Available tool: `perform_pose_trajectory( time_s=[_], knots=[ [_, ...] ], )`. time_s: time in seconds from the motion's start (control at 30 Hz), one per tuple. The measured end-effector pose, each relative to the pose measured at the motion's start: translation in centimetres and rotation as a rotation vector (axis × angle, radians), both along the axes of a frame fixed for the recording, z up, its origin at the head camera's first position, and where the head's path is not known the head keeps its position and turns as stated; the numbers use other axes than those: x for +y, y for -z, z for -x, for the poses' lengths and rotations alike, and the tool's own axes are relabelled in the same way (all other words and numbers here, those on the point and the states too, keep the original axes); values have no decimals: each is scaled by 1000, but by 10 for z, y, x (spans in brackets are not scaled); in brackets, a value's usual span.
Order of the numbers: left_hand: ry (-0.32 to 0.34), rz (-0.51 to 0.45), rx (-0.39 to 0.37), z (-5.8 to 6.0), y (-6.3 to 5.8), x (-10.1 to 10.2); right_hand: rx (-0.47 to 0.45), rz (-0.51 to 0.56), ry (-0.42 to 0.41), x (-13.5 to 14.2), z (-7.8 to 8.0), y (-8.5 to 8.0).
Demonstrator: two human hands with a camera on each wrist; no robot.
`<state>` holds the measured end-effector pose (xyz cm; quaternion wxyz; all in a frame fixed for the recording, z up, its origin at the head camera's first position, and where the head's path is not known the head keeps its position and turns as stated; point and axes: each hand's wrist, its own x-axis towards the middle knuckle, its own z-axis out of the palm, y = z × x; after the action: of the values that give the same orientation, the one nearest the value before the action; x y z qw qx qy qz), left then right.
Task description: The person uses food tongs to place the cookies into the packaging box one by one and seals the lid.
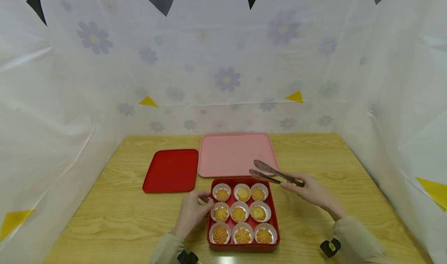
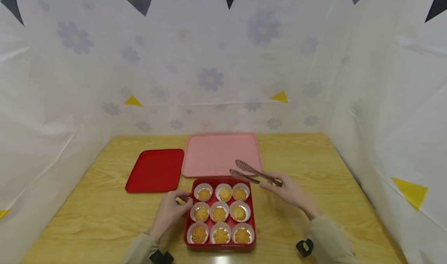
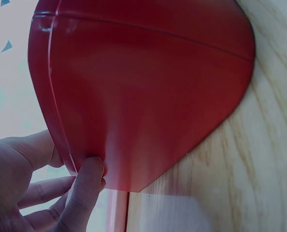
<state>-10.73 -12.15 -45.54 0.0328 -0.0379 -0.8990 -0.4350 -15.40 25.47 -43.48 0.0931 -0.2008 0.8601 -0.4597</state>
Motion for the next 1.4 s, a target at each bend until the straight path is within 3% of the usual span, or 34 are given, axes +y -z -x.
perform_pose_trajectory(
  time_s=[0.13,0.33,0.93,1.4],
  knots=[
    [2,1,-14,0,1,0,19,15,196,-4,-1,11],
    [5,5,-5,1,2,-1,137,-118,312,-4,-3,17],
    [8,-6,2,2,4,-2,49,-527,404,13,-2,18],
    [4,-1,-6,2,4,-1,59,-631,419,15,-2,19]
  ],
)
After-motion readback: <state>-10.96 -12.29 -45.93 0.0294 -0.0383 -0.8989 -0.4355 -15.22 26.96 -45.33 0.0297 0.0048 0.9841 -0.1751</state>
